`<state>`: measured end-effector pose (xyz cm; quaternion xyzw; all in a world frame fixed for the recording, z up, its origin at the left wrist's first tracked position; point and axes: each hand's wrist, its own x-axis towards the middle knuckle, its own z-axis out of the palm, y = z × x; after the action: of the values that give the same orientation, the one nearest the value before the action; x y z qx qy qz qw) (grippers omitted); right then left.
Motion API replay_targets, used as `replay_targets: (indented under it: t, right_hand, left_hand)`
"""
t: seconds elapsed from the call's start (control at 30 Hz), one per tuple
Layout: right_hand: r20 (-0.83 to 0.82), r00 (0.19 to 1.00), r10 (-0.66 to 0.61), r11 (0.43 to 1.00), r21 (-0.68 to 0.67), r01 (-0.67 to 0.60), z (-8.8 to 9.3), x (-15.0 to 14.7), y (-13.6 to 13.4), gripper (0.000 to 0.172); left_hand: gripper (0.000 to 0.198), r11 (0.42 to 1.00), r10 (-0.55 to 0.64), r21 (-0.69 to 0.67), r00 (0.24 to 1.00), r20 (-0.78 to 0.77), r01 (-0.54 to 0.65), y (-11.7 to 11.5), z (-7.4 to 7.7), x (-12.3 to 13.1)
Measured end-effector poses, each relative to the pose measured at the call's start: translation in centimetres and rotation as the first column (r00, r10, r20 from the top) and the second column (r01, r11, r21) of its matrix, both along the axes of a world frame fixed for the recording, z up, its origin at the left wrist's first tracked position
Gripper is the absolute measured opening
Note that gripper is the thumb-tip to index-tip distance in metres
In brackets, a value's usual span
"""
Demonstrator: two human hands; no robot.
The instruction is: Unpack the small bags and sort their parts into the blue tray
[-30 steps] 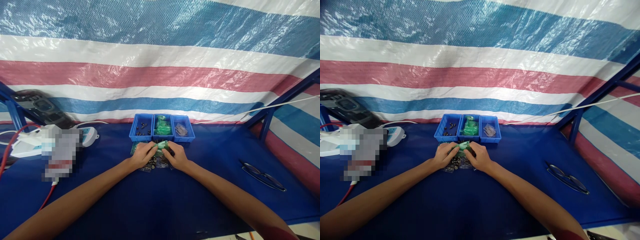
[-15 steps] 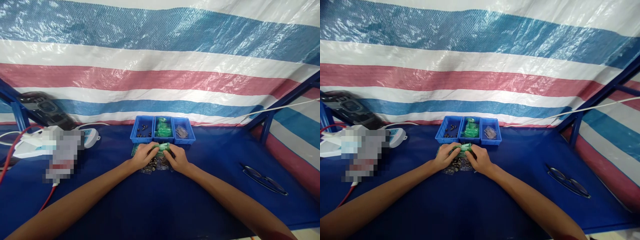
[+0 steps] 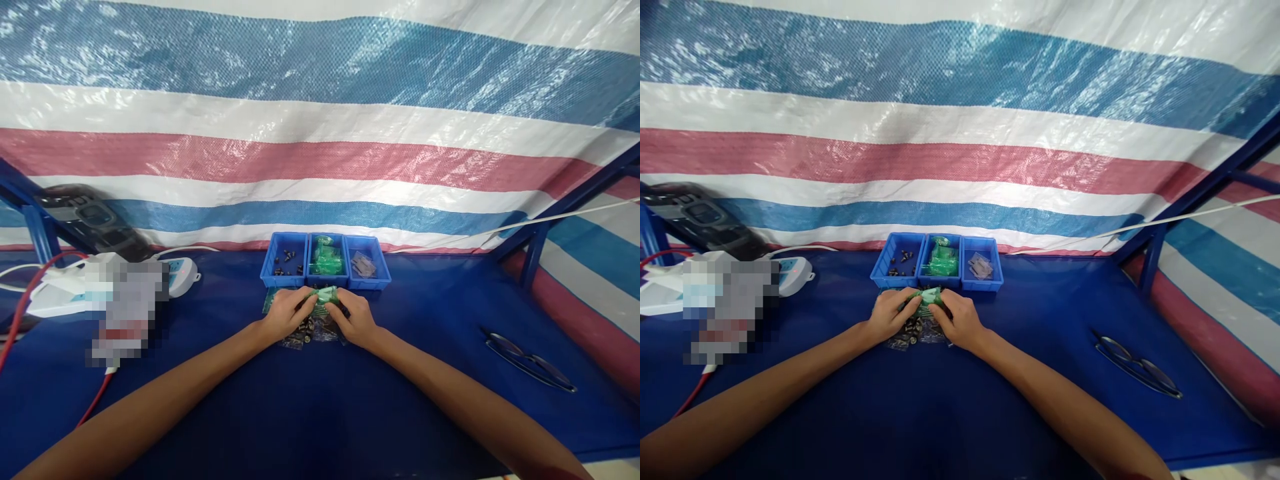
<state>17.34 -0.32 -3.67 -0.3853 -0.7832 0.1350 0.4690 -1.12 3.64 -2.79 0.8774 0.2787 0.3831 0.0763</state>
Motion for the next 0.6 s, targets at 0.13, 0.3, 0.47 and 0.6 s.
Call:
replay_targets:
  t: [0.13, 0.3, 0.47, 0.6]
  right_hand:
    - [0.020, 1.000, -0.013, 1.000, 0.019, 0.012, -0.27, 0.02, -0.02, 0.021]
    - [0.022, 0.999, -0.042, 0.999, 0.035, 0.041, -0.52, 0.14, -0.01, 0.026]
    - [-0.005, 0.998, -0.056, 0.998, 0.028, 0.056, -0.16, 0.18, -0.17, 0.028]
    - [-0.012, 0.996, -0.084, 0.995, 0.056, 0.085, -0.09, 0.09, -0.24, 0.028]
  left_hand:
    - [0.023, 1.000, -0.021, 0.004, 1.000, -0.020, 0.021, 0.03, 0.14, 0.02]
    - [0.024, 0.999, -0.039, 0.002, 0.998, -0.041, 0.040, 0.02, 0.23, 0.04]
    - [0.024, 0.998, -0.057, 0.002, 0.997, -0.056, 0.057, -0.01, 0.18, 0.01]
    - [0.021, 0.996, -0.090, -0.019, 0.994, -0.058, 0.089, 0.09, 0.15, -0.02]
